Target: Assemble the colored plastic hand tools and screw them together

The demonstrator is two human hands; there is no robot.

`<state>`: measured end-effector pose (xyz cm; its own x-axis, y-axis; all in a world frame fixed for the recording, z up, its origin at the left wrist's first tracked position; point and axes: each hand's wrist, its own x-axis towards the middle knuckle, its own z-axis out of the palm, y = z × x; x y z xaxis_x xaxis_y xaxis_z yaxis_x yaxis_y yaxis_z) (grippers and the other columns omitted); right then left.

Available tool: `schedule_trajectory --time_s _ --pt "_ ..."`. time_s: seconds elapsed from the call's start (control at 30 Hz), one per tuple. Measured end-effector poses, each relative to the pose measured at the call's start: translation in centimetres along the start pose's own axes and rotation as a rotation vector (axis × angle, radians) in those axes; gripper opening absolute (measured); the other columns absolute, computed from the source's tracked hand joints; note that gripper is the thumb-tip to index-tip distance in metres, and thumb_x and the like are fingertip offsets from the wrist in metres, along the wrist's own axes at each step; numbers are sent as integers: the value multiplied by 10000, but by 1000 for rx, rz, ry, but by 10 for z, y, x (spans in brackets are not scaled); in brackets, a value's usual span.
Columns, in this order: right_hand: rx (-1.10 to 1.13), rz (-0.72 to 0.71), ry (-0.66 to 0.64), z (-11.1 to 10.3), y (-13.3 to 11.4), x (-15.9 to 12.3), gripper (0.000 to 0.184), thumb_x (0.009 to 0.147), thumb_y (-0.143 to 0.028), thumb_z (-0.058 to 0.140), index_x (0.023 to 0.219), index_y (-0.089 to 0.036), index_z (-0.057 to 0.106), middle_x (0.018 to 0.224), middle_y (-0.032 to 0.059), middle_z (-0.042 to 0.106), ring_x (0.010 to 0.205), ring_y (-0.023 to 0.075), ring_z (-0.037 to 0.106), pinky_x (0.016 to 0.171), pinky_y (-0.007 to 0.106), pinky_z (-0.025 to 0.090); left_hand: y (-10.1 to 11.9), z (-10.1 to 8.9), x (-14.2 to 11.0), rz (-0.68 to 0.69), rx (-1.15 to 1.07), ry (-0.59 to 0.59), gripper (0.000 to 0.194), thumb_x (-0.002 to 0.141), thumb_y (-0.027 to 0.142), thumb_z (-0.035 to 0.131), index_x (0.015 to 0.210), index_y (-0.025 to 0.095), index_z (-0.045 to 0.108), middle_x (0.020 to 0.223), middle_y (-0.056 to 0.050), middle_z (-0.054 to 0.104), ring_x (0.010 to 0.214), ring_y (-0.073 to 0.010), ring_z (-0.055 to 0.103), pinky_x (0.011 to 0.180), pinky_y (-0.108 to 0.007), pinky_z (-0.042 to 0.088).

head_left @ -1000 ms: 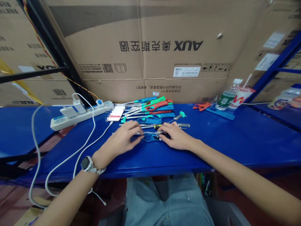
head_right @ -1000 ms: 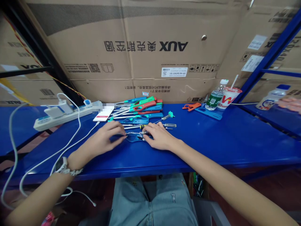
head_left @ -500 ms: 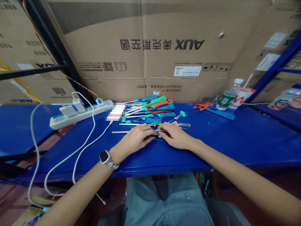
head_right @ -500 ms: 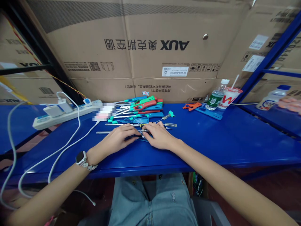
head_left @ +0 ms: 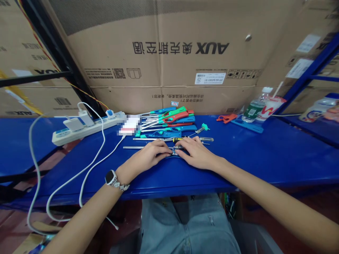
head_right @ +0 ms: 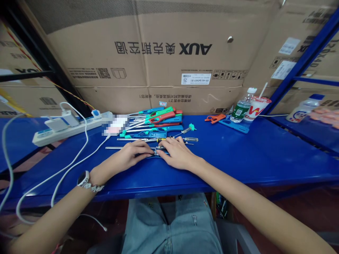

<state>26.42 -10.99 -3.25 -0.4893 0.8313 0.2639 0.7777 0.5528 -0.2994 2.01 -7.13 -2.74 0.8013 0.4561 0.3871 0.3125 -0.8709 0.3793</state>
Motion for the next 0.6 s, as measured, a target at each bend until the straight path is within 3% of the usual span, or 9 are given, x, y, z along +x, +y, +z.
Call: schedule_trajectory --time_s 0.33,0.6 --pt "-55 -4 -35 -1 -4 -2 333 1081 -442 387 1224 -229 599 1250 106 680 1156 300 592 942 474 356 7 -2 2 -12 -32 -7 217 1035 209 539 1096 213 747 1028 -69 724 972 -193 674 921 -367 557" --pt "-93 7 -26 2 -8 -2 403 1095 -465 314 1261 -230 597 1238 120 673 1141 297 595 954 468 353 -2 0 1 10 -76 -15 237 1039 225 547 1065 199 781 1023 -82 726 933 -196 677 854 -360 563"
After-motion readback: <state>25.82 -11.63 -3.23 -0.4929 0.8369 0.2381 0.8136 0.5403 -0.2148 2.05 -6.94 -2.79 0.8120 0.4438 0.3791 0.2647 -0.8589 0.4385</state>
